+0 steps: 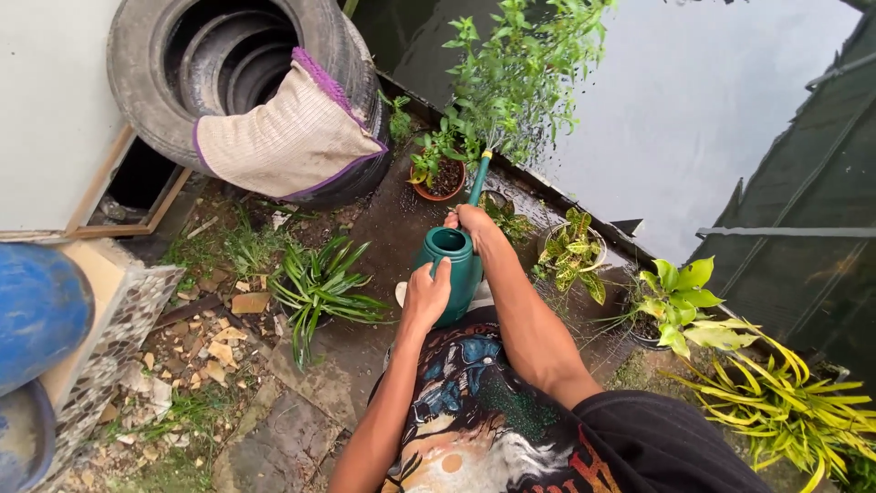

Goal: Watering several potted plants in an outdoor area using a green watering can.

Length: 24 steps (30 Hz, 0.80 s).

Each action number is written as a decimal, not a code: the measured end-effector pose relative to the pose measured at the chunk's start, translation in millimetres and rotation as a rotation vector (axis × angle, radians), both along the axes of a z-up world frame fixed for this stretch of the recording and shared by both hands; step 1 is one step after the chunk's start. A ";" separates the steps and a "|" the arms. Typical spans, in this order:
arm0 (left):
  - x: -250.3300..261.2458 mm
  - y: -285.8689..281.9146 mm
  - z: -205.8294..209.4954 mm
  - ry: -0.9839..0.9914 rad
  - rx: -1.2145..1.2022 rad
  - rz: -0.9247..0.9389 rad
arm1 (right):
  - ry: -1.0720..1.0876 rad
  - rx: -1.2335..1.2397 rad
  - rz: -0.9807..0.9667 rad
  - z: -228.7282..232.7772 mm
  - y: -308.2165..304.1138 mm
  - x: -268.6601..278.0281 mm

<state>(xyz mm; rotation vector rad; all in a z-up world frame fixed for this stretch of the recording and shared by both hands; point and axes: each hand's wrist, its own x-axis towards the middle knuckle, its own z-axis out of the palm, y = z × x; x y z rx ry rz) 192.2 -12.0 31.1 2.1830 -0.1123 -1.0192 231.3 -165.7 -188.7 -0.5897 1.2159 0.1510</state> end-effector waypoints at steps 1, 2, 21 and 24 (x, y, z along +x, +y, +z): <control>0.2 -2.9 -1.0 0.001 -0.006 -0.011 | 0.001 -0.006 -0.011 3.2 -7.2 -2.8; 0.3 -6.0 -2.0 -0.021 -0.012 -0.027 | -0.009 -0.042 -0.020 6.3 -14.4 -5.9; -4.1 -63.2 17.8 -0.130 -0.256 -0.119 | -0.156 -0.270 -0.118 106.7 -101.1 -7.8; 2.6 -68.5 14.0 -0.176 -0.306 -0.125 | -0.160 -0.293 -0.128 131.4 -107.3 -8.7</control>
